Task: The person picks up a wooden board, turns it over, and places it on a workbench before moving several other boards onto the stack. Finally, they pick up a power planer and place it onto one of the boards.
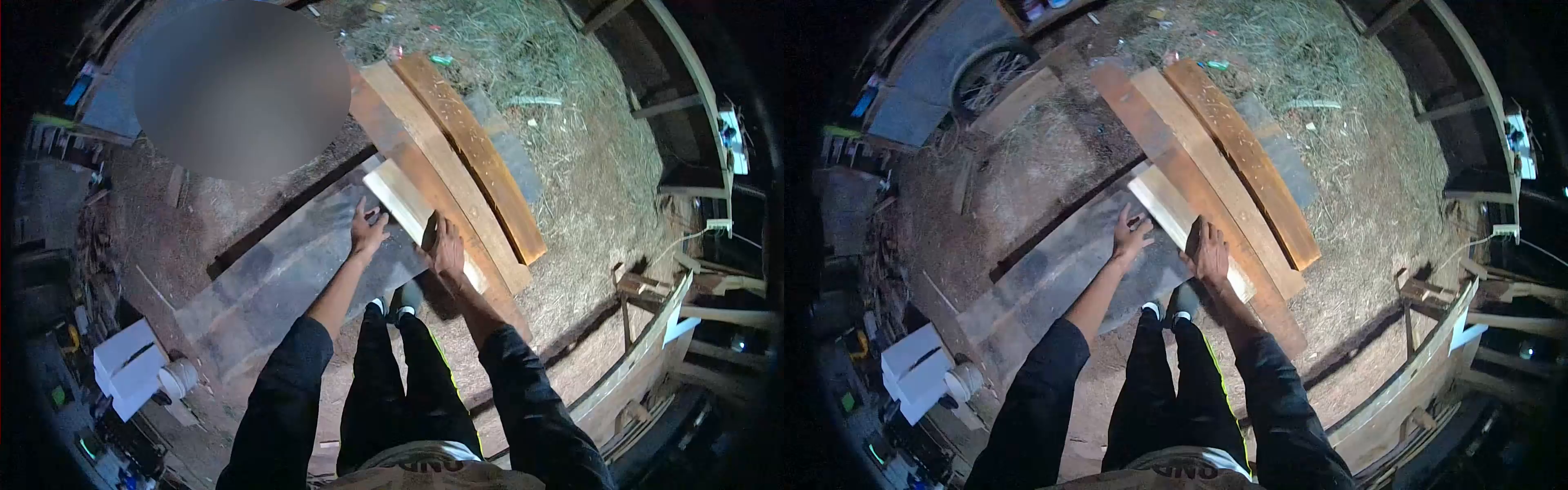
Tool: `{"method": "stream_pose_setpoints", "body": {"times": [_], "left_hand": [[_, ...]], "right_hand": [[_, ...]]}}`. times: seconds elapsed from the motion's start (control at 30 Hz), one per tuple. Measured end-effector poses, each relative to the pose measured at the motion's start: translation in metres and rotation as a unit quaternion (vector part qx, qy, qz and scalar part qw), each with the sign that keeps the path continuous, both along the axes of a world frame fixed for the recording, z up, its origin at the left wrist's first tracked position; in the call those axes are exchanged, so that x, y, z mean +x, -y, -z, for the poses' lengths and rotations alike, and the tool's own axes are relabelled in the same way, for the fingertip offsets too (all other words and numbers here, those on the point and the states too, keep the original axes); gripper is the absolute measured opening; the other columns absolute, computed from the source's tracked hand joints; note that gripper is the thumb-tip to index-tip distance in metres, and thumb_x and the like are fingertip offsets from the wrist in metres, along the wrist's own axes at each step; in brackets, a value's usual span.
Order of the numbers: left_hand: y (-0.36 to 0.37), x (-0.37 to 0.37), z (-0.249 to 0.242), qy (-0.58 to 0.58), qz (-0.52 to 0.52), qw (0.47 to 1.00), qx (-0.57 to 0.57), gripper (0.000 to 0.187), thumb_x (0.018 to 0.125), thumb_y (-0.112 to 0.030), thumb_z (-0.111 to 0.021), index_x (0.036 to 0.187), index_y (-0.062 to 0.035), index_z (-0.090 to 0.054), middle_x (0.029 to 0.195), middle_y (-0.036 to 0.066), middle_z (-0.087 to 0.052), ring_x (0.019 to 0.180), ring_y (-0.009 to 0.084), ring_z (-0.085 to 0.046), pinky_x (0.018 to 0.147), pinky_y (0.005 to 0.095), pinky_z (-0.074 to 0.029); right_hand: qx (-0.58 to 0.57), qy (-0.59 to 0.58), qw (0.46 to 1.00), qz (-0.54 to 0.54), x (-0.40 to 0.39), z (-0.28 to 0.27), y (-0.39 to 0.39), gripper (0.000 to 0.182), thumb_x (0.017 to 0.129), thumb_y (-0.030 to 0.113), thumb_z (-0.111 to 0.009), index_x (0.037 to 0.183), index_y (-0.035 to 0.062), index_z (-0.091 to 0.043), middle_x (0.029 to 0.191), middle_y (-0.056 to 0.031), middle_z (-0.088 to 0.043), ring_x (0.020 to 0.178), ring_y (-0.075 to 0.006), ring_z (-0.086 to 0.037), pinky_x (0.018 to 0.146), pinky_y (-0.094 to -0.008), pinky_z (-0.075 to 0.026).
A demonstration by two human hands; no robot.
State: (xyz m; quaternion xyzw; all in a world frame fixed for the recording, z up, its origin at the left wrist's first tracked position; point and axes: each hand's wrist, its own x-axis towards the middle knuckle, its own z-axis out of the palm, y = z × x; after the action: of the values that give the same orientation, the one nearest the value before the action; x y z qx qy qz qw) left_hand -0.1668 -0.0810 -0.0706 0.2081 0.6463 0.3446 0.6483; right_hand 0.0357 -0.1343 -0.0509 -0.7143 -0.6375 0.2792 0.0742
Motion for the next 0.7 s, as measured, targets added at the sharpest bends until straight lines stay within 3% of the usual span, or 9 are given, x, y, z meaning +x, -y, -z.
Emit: {"method": "stream_pose_setpoints", "body": {"times": [0.1,0.17,0.2,0.37,0.43,0.47,0.57,0.7], "left_hand": [[-0.003,0.025,0.02,0.008,0.038,0.999,-0.019,0.082,0.095,-0.009,-0.07,0.162,-0.0194,-0.023,0.146,0.012,-0.045,0.126,0.0285,-0.056,0.097,0.0602,-0.056],[-0.01,0.041,0.033,0.047,0.053,0.997,0.012,0.087,0.091,-0.017,-0.076,0.161,-0.0208,-0.026,0.145,0.014,-0.046,0.127,0.0313,-0.053,0.088,0.0568,-0.061],[-0.016,0.049,0.038,0.022,0.087,0.996,0.024,0.09,0.09,-0.018,-0.078,0.161,-0.0206,-0.023,0.147,0.016,-0.046,0.128,0.0312,-0.053,0.088,0.0515,-0.061],[-0.043,0.07,0.051,0.013,0.114,0.992,0.046,0.093,0.09,-0.014,-0.077,0.162,-0.0201,-0.02,0.151,0.018,-0.044,0.131,0.0319,-0.053,0.09,0.0434,-0.059],[-0.051,0.073,0.053,0.015,0.119,0.988,0.1,0.091,0.091,-0.01,-0.074,0.162,-0.0201,-0.018,0.154,0.019,-0.04,0.133,0.0338,-0.052,0.094,0.0476,-0.057],[-0.052,0.074,0.041,0.066,0.103,0.991,0.049,0.091,0.092,-0.006,-0.072,0.163,-0.0198,-0.016,0.157,0.021,-0.033,0.136,0.0366,-0.049,0.099,0.0525,-0.055],[-0.062,0.077,0.047,0.064,0.122,0.99,0.031,0.093,0.091,-0.005,-0.072,0.163,-0.0199,-0.015,0.159,0.022,-0.028,0.137,0.0387,-0.047,0.1,0.0568,-0.054],[-0.071,0.084,0.046,0.086,0.114,0.99,0.016,0.093,0.09,-0.005,-0.073,0.162,-0.0199,-0.016,0.159,0.022,-0.028,0.133,0.0386,-0.048,0.099,0.0573,-0.055]], "right_hand": [[-0.006,-0.006,1.0,0.02,0.016,0.021,-0.016,0.111,0.067,0.033,-0.093,0.156,0.008,-0.03,0.138,-0.0189,-0.053,0.128,-0.0364,-0.054,0.1,-0.0534,-0.047],[0.032,0.027,0.999,0.014,0.019,0.028,-0.027,0.113,0.068,0.036,-0.092,0.157,0.0076,-0.029,0.139,-0.0181,-0.053,0.128,-0.036,-0.053,0.1,-0.0533,-0.048],[0.03,0.029,0.999,0.02,0.021,0.031,-0.033,0.113,0.068,0.036,-0.092,0.157,0.0076,-0.029,0.139,-0.0181,-0.053,0.128,-0.036,-0.053,0.1,-0.0533,-0.048],[0.026,0.053,0.998,0.032,0.027,0.041,-0.051,0.113,0.07,0.043,-0.089,0.158,0.0068,-0.027,0.141,-0.016,-0.053,0.128,-0.0357,-0.053,0.104,-0.0567,-0.046],[0.032,0.051,0.997,0.039,0.031,0.047,-0.053,0.112,0.071,0.042,-0.089,0.158,0.0075,-0.027,0.141,-0.0156,-0.053,0.127,-0.0353,-0.053,0.104,-0.0576,-0.046],[0.043,0.056,0.997,0.037,0.033,0.049,-0.055,0.112,0.071,0.043,-0.088,0.158,0.0079,-0.028,0.141,-0.0155,-0.053,0.127,-0.0354,-0.053,0.102,-0.0575,-0.047],[0.057,0.055,0.996,0.04,0.038,0.055,-0.058,0.109,0.072,0.043,-0.088,0.157,0.0089,-0.029,0.14,-0.0149,-0.054,0.127,-0.0353,-0.053,0.099,-0.0562,-0.047],[0.048,0.076,0.995,0.039,0.045,0.049,-0.069,0.105,0.074,0.041,-0.085,0.157,0.0068,-0.03,0.14,-0.0167,-0.054,0.123,-0.036,-0.054,0.098,-0.0511,-0.047]]}}
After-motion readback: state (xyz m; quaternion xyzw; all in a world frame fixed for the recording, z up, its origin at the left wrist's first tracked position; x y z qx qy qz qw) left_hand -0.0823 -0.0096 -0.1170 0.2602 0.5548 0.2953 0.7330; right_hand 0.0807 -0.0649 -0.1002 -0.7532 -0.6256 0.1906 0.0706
